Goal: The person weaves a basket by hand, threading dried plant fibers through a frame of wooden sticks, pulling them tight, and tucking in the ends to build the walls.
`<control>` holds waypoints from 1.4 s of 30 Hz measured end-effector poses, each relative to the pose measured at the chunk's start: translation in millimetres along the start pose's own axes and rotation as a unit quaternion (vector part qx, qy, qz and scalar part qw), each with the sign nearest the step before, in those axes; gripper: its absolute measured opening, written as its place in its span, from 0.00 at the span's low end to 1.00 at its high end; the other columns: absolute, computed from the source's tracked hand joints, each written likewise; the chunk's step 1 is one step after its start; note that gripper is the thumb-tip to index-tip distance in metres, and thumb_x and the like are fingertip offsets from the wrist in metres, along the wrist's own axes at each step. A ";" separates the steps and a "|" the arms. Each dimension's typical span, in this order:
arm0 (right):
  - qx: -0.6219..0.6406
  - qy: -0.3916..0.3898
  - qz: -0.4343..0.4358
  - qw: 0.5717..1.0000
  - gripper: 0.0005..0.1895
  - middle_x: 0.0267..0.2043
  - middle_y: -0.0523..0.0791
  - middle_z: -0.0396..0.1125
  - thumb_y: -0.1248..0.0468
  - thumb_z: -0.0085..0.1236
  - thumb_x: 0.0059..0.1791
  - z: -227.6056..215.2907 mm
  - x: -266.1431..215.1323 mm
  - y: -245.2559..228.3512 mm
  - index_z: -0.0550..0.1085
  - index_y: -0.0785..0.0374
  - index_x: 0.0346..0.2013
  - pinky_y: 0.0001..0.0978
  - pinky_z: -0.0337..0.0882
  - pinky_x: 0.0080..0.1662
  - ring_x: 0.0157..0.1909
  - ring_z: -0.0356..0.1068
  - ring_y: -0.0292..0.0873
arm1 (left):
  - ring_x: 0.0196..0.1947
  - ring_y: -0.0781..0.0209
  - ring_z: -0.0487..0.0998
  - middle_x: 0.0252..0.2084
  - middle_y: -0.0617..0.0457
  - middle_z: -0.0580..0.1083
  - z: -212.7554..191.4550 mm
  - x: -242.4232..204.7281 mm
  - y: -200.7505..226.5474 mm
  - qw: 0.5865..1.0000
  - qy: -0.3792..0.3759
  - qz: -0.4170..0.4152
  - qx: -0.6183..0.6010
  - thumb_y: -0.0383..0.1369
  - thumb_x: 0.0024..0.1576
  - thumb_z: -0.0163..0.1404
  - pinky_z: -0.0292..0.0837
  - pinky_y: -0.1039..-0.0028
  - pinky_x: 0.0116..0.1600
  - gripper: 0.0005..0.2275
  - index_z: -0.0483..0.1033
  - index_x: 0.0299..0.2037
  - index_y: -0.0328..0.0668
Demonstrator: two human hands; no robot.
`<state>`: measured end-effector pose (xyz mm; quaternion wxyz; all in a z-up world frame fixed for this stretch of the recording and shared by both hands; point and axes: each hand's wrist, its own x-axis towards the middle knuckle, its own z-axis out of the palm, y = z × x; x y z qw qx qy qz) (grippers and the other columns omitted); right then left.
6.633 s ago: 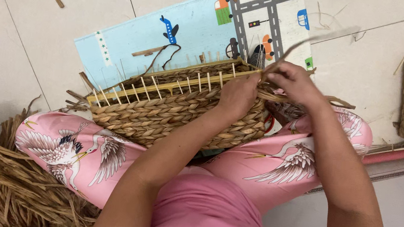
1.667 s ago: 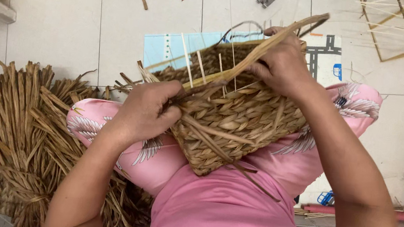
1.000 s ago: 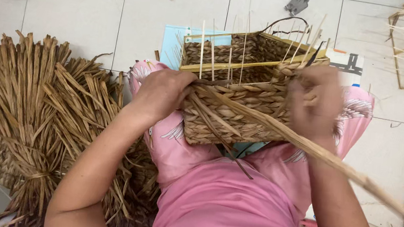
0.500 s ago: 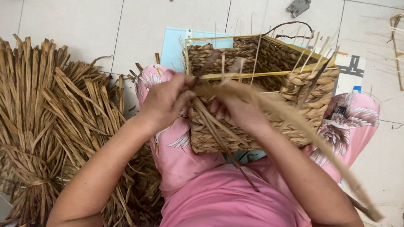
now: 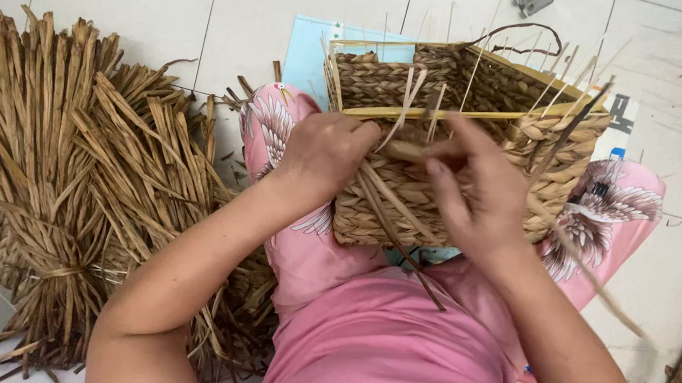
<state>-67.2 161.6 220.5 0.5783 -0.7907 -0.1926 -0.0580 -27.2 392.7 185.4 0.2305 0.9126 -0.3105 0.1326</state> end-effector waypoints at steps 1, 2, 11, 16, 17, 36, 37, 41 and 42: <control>-0.231 -0.014 -0.045 0.972 0.18 0.42 0.47 0.71 0.69 0.61 0.55 -1.3 6.3 4.5 0.73 0.62 0.60 0.42 0.72 0.46 0.44 0.73 0.49 | 0.30 0.49 0.78 0.27 0.51 0.73 -4.6 -0.3 3.5 1.000 0.002 0.000 0.001 0.26 0.54 0.52 0.73 0.60 0.35 0.02 0.74 0.35 0.42; -0.232 -0.014 -0.046 0.972 0.18 0.42 0.47 0.71 0.69 0.61 0.55 0.0 9.5 6.6 0.73 0.62 0.60 0.42 0.72 0.46 0.44 0.73 0.49 | 0.32 0.48 0.78 0.31 0.48 0.73 -10.1 -3.4 8.8 0.999 -0.016 -0.030 -0.038 0.26 0.54 0.52 0.73 0.61 0.33 0.04 0.76 0.38 0.42; -0.435 -0.074 -0.214 0.871 0.12 0.43 0.47 0.69 0.64 0.63 0.38 15.7 29.0 6.2 0.75 0.59 0.36 0.45 0.64 0.47 0.49 0.68 0.51 | 0.36 0.45 0.77 0.35 0.47 0.73 3.7 0.2 11.2 0.975 -0.006 -0.188 -0.119 0.30 0.58 0.55 0.72 0.56 0.39 0.05 0.73 0.36 0.39; -0.384 -0.222 0.034 0.896 0.09 0.32 0.47 0.69 0.58 0.63 0.52 13.4 32.5 15.6 0.76 0.60 0.37 0.47 0.65 0.43 0.38 0.69 0.52 | 0.33 0.50 0.79 0.34 0.51 0.75 5.4 1.3 7.4 0.947 -0.027 -0.261 -0.184 0.32 0.58 0.55 0.73 0.61 0.37 0.08 0.70 0.40 0.39; -0.381 -0.224 0.037 0.896 0.09 0.32 0.47 0.69 0.58 0.63 0.52 9.7 31.3 13.7 0.76 0.60 0.37 0.47 0.65 0.43 0.38 0.69 0.52 | 0.37 0.47 0.78 0.37 0.48 0.73 4.1 1.2 5.5 0.977 0.036 -0.162 -0.131 0.32 0.58 0.55 0.73 0.61 0.40 0.10 0.70 0.45 0.37; -0.481 -0.193 0.065 0.853 0.15 0.32 0.51 0.73 0.53 0.60 0.51 -18.1 54.2 -7.4 0.71 0.62 0.37 0.50 0.72 0.33 0.33 0.74 0.56 | 0.39 0.39 0.80 0.34 0.41 0.78 -5.8 53.9 3.0 0.961 -0.233 -0.092 -0.117 0.31 0.52 0.58 0.73 0.51 0.44 0.06 0.80 0.36 0.38; -0.502 -0.237 0.106 0.825 0.17 0.31 0.50 0.73 0.49 0.61 0.50 -27.4 51.6 -15.2 0.72 0.60 0.36 0.50 0.72 0.33 0.32 0.75 0.55 | 0.39 0.39 0.80 0.34 0.41 0.78 -4.9 50.9 2.5 0.960 -0.235 -0.094 -0.117 0.31 0.52 0.58 0.73 0.51 0.44 0.06 0.80 0.36 0.38; -0.606 -0.203 0.126 0.759 0.27 0.31 0.50 0.74 0.44 0.65 0.47 -96.5 38.7 -44.9 0.74 0.60 0.51 0.43 0.73 0.33 0.33 0.76 0.51 | 0.38 0.39 0.80 0.34 0.41 0.78 -0.4 42.4 -0.8 0.961 -0.196 -0.104 -0.166 0.29 0.51 0.57 0.72 0.51 0.42 0.05 0.80 0.36 0.39; -0.529 -0.142 0.133 0.826 0.29 0.32 0.52 0.71 0.48 0.64 0.49 -114.4 40.4 -46.8 0.71 0.65 0.56 0.42 0.72 0.33 0.35 0.75 0.51 | 0.39 0.39 0.80 0.34 0.42 0.78 0.6 41.5 -0.1 0.964 -0.186 -0.114 -0.154 0.29 0.52 0.57 0.71 0.50 0.43 0.04 0.79 0.36 0.40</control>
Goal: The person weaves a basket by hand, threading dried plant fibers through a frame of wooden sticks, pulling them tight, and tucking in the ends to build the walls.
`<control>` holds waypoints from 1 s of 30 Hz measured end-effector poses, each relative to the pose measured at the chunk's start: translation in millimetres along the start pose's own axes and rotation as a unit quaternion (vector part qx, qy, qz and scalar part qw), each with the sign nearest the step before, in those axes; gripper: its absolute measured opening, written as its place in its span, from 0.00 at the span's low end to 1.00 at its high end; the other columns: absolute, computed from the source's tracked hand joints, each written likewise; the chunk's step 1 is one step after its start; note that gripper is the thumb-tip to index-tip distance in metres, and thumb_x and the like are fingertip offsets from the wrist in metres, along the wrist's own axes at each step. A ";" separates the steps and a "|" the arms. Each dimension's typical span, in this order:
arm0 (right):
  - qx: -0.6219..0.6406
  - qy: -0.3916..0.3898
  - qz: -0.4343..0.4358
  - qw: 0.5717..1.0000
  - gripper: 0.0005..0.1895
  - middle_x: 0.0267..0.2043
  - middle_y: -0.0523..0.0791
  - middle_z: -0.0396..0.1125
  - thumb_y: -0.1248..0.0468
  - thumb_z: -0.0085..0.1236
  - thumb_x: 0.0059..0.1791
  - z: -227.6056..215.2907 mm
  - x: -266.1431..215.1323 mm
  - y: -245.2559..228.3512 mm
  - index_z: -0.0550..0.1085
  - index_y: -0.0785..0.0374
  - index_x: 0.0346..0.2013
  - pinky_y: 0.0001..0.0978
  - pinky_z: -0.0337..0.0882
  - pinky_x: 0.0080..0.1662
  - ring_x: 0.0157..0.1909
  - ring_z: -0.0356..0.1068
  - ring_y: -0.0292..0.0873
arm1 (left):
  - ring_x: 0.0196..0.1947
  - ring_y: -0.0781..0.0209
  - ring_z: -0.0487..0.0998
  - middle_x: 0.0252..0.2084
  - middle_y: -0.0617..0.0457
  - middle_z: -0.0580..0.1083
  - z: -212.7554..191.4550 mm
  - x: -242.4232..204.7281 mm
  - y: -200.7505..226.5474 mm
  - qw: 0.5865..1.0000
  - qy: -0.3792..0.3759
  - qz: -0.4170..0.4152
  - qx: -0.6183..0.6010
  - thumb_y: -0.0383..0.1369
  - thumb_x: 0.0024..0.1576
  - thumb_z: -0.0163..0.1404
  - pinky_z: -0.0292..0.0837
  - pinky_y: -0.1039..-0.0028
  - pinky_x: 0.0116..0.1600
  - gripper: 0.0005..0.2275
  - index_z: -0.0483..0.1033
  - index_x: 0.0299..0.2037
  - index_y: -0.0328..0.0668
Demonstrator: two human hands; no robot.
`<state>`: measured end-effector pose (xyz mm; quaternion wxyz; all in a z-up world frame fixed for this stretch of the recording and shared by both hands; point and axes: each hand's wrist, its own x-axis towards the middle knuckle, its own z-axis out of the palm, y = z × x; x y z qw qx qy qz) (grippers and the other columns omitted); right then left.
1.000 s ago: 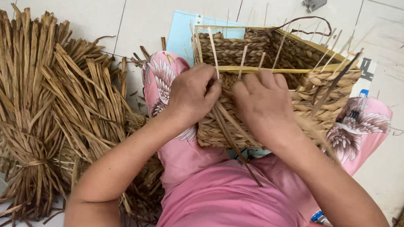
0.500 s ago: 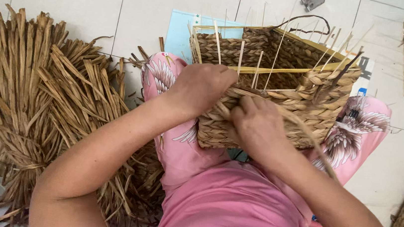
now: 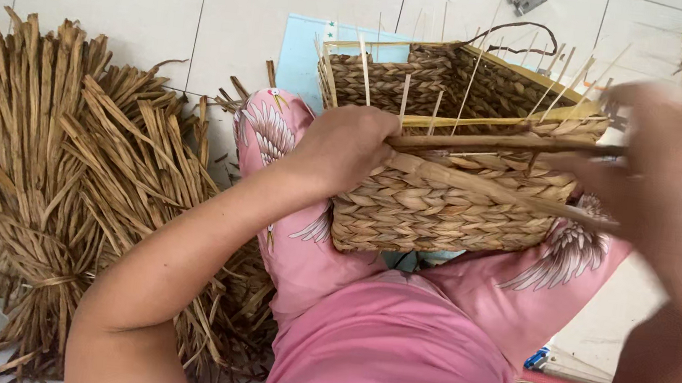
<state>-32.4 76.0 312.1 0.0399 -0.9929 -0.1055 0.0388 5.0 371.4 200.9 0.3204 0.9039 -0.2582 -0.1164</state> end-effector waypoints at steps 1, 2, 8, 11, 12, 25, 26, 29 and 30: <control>0.110 0.048 0.018 0.993 0.32 0.32 0.54 0.69 0.52 0.63 0.51 -2.4 1.4 9.6 0.67 0.70 0.62 0.41 0.71 0.33 0.37 0.75 0.51 | 0.39 0.39 0.80 0.34 0.42 0.78 0.0 -0.5 -0.5 1.000 0.002 -0.001 0.000 0.29 0.52 0.57 0.71 0.50 0.43 0.04 0.79 0.36 0.40; 0.109 0.048 0.016 0.993 0.32 0.32 0.54 0.69 0.52 0.63 0.51 7.4 -0.2 6.9 0.67 0.70 0.62 0.41 0.71 0.33 0.37 0.75 0.51 | 0.38 0.40 0.80 0.34 0.42 0.78 -0.2 -1.4 -0.8 1.000 -0.004 -0.010 -0.013 0.30 0.52 0.57 0.71 0.51 0.42 0.05 0.79 0.36 0.39; 0.184 0.127 -0.274 0.935 0.09 0.42 0.50 0.73 0.64 0.64 0.48 74.1 -14.5 -66.2 0.78 0.65 0.39 0.45 0.72 0.43 0.43 0.73 0.55 | 0.37 0.39 0.79 0.34 0.43 0.78 2.4 -9.1 -7.6 0.998 0.041 0.032 -0.038 0.31 0.55 0.58 0.71 0.52 0.40 0.07 0.77 0.40 0.40; 0.263 -0.010 -0.115 0.958 0.06 0.38 0.51 0.73 0.65 0.61 0.52 101.6 27.9 -68.4 0.79 0.63 0.41 0.43 0.73 0.41 0.39 0.74 0.53 | 0.36 0.40 0.79 0.33 0.44 0.77 10.6 -19.2 -12.1 0.996 0.055 0.070 -0.016 0.32 0.58 0.57 0.72 0.53 0.38 0.07 0.74 0.41 0.40; 0.341 -0.052 -0.084 0.935 0.09 0.39 0.50 0.73 0.64 0.58 0.53 110.3 37.5 -72.0 0.78 0.63 0.46 0.39 0.73 0.39 0.38 0.75 0.47 | 0.36 0.40 0.79 0.33 0.44 0.76 12.3 -22.1 -13.8 0.993 0.066 0.099 0.008 0.33 0.59 0.56 0.72 0.53 0.37 0.07 0.73 0.41 0.40; 0.377 0.085 -0.172 0.906 0.07 0.35 0.48 0.75 0.64 0.62 0.53 134.8 -5.8 -73.2 0.78 0.64 0.43 0.36 0.74 0.35 0.33 0.75 0.44 | 0.36 0.44 0.80 0.36 0.46 0.75 16.2 -6.3 -6.4 0.989 0.023 0.094 0.114 0.29 0.56 0.51 0.74 0.56 0.34 0.05 0.74 0.40 0.42; 0.376 0.087 -0.172 0.906 0.07 0.35 0.48 0.75 0.64 0.62 0.53 127.3 -2.4 -65.2 0.78 0.64 0.43 0.36 0.74 0.35 0.33 0.75 0.44 | 0.36 0.45 0.80 0.35 0.47 0.75 17.4 -5.7 -4.6 0.991 0.034 0.076 0.103 0.29 0.59 0.51 0.74 0.56 0.35 0.03 0.74 0.40 0.41; 0.232 0.223 -0.199 0.926 0.08 0.42 0.47 0.73 0.66 0.64 0.55 111.8 4.8 -47.4 0.77 0.63 0.49 0.42 0.72 0.46 0.43 0.73 0.49 | 0.37 0.44 0.79 0.35 0.47 0.74 19.7 -13.2 -2.2 0.990 0.082 0.086 0.081 0.28 0.58 0.51 0.74 0.56 0.39 0.03 0.74 0.39 0.40; 0.164 0.214 -0.202 0.942 0.13 0.39 0.47 0.69 0.64 0.66 0.51 110.1 5.7 -45.9 0.79 0.63 0.49 0.43 0.69 0.45 0.42 0.69 0.50 | 0.38 0.42 0.79 0.35 0.46 0.74 21.4 -16.6 -0.9 0.984 0.115 0.113 0.070 0.27 0.54 0.51 0.74 0.56 0.41 0.04 0.74 0.38 0.40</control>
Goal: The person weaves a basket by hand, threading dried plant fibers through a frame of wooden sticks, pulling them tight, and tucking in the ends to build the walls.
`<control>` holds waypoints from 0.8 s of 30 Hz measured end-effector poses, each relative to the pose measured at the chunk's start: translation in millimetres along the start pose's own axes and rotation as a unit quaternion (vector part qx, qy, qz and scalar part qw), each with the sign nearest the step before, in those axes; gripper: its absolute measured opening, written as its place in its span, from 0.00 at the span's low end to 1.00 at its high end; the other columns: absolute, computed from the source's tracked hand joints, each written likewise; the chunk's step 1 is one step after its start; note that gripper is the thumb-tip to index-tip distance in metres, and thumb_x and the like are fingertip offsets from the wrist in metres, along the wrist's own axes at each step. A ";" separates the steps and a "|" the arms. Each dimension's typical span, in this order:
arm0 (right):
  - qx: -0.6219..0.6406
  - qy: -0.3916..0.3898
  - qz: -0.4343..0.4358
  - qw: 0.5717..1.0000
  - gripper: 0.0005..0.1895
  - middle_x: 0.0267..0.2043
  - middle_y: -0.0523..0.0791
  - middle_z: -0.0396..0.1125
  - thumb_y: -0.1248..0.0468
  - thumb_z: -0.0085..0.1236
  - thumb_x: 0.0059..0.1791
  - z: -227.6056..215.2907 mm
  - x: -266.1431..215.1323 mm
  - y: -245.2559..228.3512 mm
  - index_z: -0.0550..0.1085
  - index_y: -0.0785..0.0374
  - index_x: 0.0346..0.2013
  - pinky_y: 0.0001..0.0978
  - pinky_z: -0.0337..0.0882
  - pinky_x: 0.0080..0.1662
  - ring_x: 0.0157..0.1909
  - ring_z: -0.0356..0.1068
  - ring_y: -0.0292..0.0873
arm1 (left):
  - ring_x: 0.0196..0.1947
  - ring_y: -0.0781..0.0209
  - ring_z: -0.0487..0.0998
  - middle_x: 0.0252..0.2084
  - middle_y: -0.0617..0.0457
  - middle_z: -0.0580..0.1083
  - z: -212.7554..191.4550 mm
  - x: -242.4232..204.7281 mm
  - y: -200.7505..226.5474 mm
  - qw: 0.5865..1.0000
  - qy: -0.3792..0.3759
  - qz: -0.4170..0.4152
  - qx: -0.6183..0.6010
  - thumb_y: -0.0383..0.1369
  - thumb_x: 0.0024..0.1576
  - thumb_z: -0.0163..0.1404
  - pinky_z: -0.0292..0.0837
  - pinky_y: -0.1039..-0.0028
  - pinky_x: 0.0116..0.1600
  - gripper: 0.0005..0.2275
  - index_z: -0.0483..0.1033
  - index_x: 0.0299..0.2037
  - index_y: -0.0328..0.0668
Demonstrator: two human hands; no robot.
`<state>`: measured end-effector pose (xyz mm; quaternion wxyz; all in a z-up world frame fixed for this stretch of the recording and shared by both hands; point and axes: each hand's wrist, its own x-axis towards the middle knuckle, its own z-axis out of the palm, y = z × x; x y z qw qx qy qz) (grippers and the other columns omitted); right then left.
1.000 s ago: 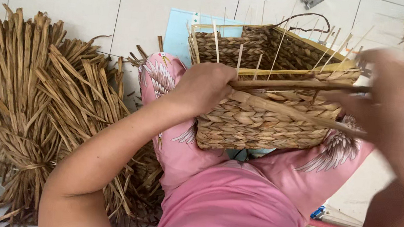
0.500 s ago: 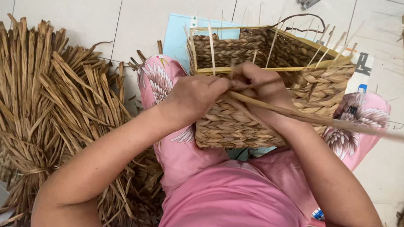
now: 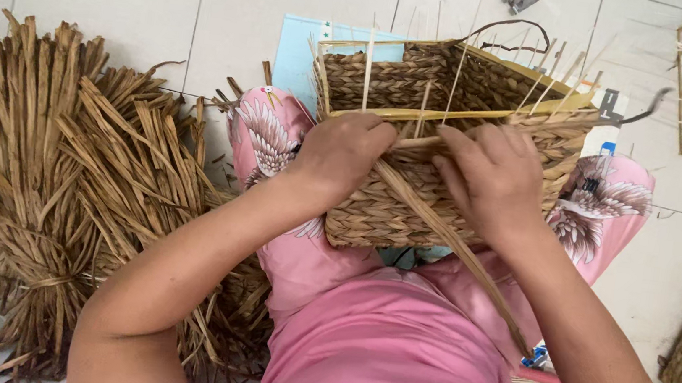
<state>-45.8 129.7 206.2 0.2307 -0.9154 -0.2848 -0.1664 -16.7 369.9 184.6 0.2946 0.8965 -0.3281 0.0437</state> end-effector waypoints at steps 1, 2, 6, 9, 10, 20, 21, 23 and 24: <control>-0.064 -0.025 -0.011 0.998 0.17 0.35 0.46 0.65 0.62 0.68 0.46 -0.6 1.6 0.5 0.80 0.63 0.49 0.44 0.66 0.43 0.40 0.66 0.50 | 0.38 0.42 0.79 0.35 0.46 0.74 0.8 -2.0 2.3 1.000 -0.002 0.001 -0.001 0.27 0.54 0.51 0.74 0.56 0.41 0.04 0.74 0.38 0.40; -0.064 -0.025 -0.009 0.998 0.17 0.35 0.46 0.65 0.62 0.68 0.46 1.3 4.5 0.5 0.80 0.63 0.49 0.44 0.66 0.43 0.40 0.66 0.50 | 0.37 0.42 0.78 0.35 0.44 0.73 2.0 -3.5 5.1 1.000 0.007 -0.012 0.000 0.30 0.54 0.53 0.73 0.56 0.39 0.05 0.73 0.36 0.38; -0.109 -0.026 -0.059 0.992 0.10 0.41 0.45 0.64 0.64 0.64 0.44 6.3 13.8 -2.4 0.77 0.57 0.40 0.43 0.65 0.47 0.46 0.65 0.48 | 0.35 0.42 0.77 0.32 0.44 0.73 10.2 3.7 9.1 0.996 0.028 -0.082 0.019 0.30 0.57 0.54 0.73 0.55 0.39 0.05 0.73 0.31 0.38; -0.132 -0.113 -0.055 0.983 0.08 0.41 0.46 0.66 0.65 0.61 0.44 4.2 3.6 -4.9 0.76 0.59 0.37 0.41 0.66 0.46 0.46 0.67 0.48 | 0.34 0.42 0.77 0.31 0.45 0.73 11.4 2.8 9.0 0.991 0.013 -0.132 -0.003 0.31 0.58 0.54 0.72 0.54 0.39 0.07 0.74 0.31 0.38; -0.126 -0.184 -0.034 0.974 0.07 0.37 0.45 0.65 0.66 0.60 0.45 4.3 1.0 -4.6 0.76 0.60 0.38 0.40 0.66 0.43 0.42 0.67 0.47 | 0.34 0.42 0.77 0.31 0.45 0.73 12.2 3.3 9.7 0.991 0.013 -0.131 -0.003 0.31 0.58 0.54 0.72 0.54 0.39 0.07 0.74 0.31 0.38; 0.029 0.001 -0.014 0.999 0.10 0.42 0.49 0.71 0.70 0.63 0.48 -22.3 -3.7 -26.1 0.76 0.63 0.43 0.46 0.69 0.43 0.42 0.71 0.52 | 0.39 0.51 0.78 0.36 0.49 0.75 0.8 8.9 9.9 0.990 0.079 0.093 0.075 0.27 0.55 0.53 0.75 0.63 0.40 0.05 0.74 0.40 0.39; 0.041 -0.015 -0.030 0.999 0.11 0.40 0.48 0.70 0.69 0.64 0.46 -16.0 -3.1 -34.4 0.76 0.63 0.43 0.45 0.70 0.43 0.41 0.70 0.51 | 0.38 0.50 0.78 0.33 0.50 0.74 0.2 12.9 6.5 0.996 0.031 0.071 0.048 0.28 0.54 0.54 0.75 0.61 0.39 0.03 0.74 0.36 0.42; 0.054 -0.031 -0.045 0.997 0.13 0.39 0.46 0.69 0.68 0.66 0.44 -3.8 1.0 -41.9 0.76 0.62 0.42 0.44 0.70 0.42 0.39 0.70 0.50 | 0.37 0.49 0.79 0.33 0.50 0.75 -4.7 14.9 1.3 0.997 0.005 0.069 0.032 0.28 0.52 0.53 0.75 0.60 0.38 0.03 0.74 0.35 0.43; 0.027 -0.036 -0.032 0.998 0.19 0.39 0.48 0.68 0.63 0.66 0.39 2.9 4.6 -41.4 0.74 0.65 0.42 0.45 0.70 0.41 0.39 0.69 0.52 | 0.36 0.48 0.79 0.32 0.50 0.75 -6.8 14.9 -0.2 0.998 -0.021 0.065 0.017 0.27 0.51 0.52 0.74 0.59 0.37 0.03 0.75 0.34 0.43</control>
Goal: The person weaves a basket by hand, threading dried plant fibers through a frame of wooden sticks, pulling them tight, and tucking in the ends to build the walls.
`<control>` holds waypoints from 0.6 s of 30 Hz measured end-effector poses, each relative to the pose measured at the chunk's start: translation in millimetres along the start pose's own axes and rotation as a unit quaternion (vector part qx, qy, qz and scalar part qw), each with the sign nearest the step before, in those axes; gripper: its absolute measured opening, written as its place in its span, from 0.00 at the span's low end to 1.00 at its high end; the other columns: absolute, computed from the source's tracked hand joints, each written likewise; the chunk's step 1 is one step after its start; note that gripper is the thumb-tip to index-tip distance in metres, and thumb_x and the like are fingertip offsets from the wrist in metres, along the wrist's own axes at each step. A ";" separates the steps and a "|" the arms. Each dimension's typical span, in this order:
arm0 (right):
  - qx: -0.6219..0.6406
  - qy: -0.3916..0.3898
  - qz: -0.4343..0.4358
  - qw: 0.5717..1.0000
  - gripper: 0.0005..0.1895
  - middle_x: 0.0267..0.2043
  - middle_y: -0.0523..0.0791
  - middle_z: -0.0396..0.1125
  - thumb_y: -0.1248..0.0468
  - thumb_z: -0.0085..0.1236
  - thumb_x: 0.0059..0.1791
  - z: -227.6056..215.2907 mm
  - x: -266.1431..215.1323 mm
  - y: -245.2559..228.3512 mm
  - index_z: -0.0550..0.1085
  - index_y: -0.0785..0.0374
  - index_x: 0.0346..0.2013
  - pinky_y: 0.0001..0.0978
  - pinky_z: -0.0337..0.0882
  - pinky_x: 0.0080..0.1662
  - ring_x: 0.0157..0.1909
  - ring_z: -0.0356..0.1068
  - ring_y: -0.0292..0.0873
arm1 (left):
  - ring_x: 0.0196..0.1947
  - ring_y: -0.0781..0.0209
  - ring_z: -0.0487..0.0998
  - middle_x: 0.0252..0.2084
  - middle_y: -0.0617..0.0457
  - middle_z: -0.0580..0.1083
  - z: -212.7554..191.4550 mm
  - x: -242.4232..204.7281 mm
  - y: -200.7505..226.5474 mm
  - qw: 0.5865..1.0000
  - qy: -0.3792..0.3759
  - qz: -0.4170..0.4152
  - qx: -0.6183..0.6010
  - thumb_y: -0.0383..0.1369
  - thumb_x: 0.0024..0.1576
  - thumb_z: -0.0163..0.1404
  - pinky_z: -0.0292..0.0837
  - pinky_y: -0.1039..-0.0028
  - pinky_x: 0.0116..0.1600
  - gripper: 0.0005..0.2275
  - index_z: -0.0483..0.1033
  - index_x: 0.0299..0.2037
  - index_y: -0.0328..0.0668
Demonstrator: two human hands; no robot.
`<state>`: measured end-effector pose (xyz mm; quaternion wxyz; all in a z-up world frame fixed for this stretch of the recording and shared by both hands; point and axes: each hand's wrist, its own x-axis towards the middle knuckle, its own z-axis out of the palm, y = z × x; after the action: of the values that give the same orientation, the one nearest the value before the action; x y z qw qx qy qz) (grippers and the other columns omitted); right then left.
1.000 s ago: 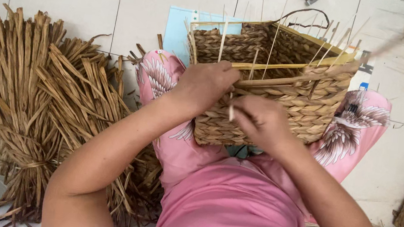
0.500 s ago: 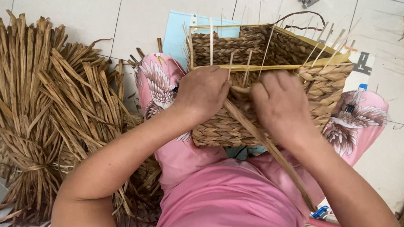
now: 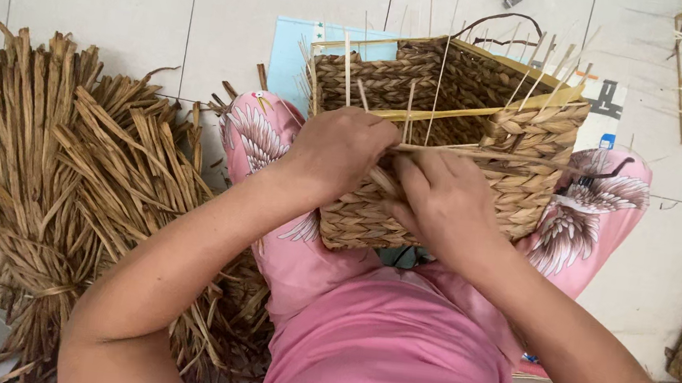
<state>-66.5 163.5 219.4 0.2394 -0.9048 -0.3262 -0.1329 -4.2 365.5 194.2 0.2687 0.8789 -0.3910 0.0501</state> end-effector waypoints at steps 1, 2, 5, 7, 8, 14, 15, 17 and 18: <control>-0.025 -0.007 0.013 1.000 0.25 0.39 0.49 0.66 0.58 0.65 0.35 5.9 1.8 0.1 0.73 0.67 0.43 0.46 0.69 0.40 0.39 0.69 0.53 | 0.36 0.48 0.79 0.32 0.50 0.75 2.6 1.0 3.2 1.000 0.000 -0.002 0.001 0.27 0.51 0.52 0.74 0.59 0.37 0.03 0.75 0.34 0.43; -0.023 -0.007 0.012 1.000 0.25 0.39 0.49 0.66 0.58 0.65 0.35 11.5 0.6 -3.8 0.73 0.67 0.43 0.46 0.69 0.40 0.39 0.69 0.53 | 0.36 0.47 0.80 0.31 0.50 0.75 7.9 3.7 8.7 1.000 0.006 -0.016 0.016 0.28 0.51 0.53 0.74 0.58 0.36 0.03 0.74 0.34 0.43; -0.107 -0.018 0.035 0.993 0.15 0.38 0.49 0.65 0.64 0.60 0.38 22.4 -1.7 -10.2 0.71 0.62 0.38 0.44 0.71 0.42 0.40 0.70 0.51 | 0.36 0.45 0.80 0.31 0.48 0.76 8.1 4.7 10.0 0.999 -0.008 -0.051 0.014 0.28 0.54 0.53 0.74 0.57 0.37 0.02 0.75 0.35 0.41; -0.140 -0.058 0.044 0.987 0.08 0.38 0.47 0.64 0.67 0.57 0.45 19.0 -1.8 -6.4 0.69 0.63 0.36 0.40 0.70 0.43 0.39 0.69 0.47 | 0.37 0.43 0.81 0.33 0.47 0.77 5.3 6.8 5.5 0.997 -0.029 -0.069 -0.008 0.26 0.55 0.53 0.74 0.56 0.38 0.02 0.76 0.36 0.41; -0.140 -0.059 0.045 0.987 0.08 0.38 0.47 0.64 0.67 0.57 0.45 13.7 -0.7 -2.5 0.69 0.63 0.36 0.40 0.70 0.43 0.39 0.69 0.47 | 0.38 0.43 0.81 0.34 0.45 0.78 1.4 9.3 -0.8 0.991 -0.050 -0.095 -0.080 0.27 0.56 0.53 0.74 0.56 0.41 0.03 0.78 0.38 0.41; -0.114 -0.062 -0.024 0.991 0.12 0.34 0.46 0.62 0.62 0.59 0.43 5.0 35.4 28.6 0.68 0.62 0.38 0.42 0.67 0.39 0.37 0.68 0.48 | 0.39 0.41 0.81 0.37 0.42 0.79 -12.2 27.2 -17.0 0.957 -0.172 -0.127 -0.195 0.32 0.51 0.59 0.75 0.56 0.45 0.10 0.78 0.40 0.38; -0.124 -0.047 -0.027 0.991 0.10 0.35 0.45 0.63 0.63 0.59 0.45 5.6 40.0 32.1 0.69 0.60 0.37 0.42 0.67 0.41 0.38 0.68 0.47 | 0.41 0.38 0.79 0.37 0.40 0.79 -8.5 29.4 -14.5 0.971 -0.138 -0.135 -0.140 0.32 0.53 0.59 0.73 0.54 0.47 0.08 0.79 0.38 0.38; -0.133 -0.033 -0.031 0.990 0.08 0.36 0.44 0.64 0.63 0.60 0.47 2.9 38.8 33.1 0.70 0.59 0.37 0.42 0.67 0.42 0.39 0.69 0.46 | 0.41 0.38 0.80 0.37 0.40 0.79 -6.4 24.7 -10.0 0.970 -0.124 -0.148 -0.145 0.32 0.53 0.59 0.73 0.53 0.46 0.07 0.79 0.38 0.39; -0.134 0.018 -0.068 0.988 0.10 0.42 0.45 0.67 0.64 0.60 0.46 -4.1 28.2 29.4 0.72 0.62 0.40 0.41 0.67 0.44 0.43 0.69 0.46 | 0.41 0.39 0.80 0.37 0.41 0.79 -5.2 22.8 -8.1 0.969 -0.111 -0.160 -0.152 0.31 0.53 0.58 0.73 0.53 0.46 0.06 0.80 0.37 0.39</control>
<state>-26.4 156.5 223.9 0.1122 -0.9019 -0.3615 -0.2081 17.9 357.5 201.9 0.3584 0.8788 -0.2760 -0.1517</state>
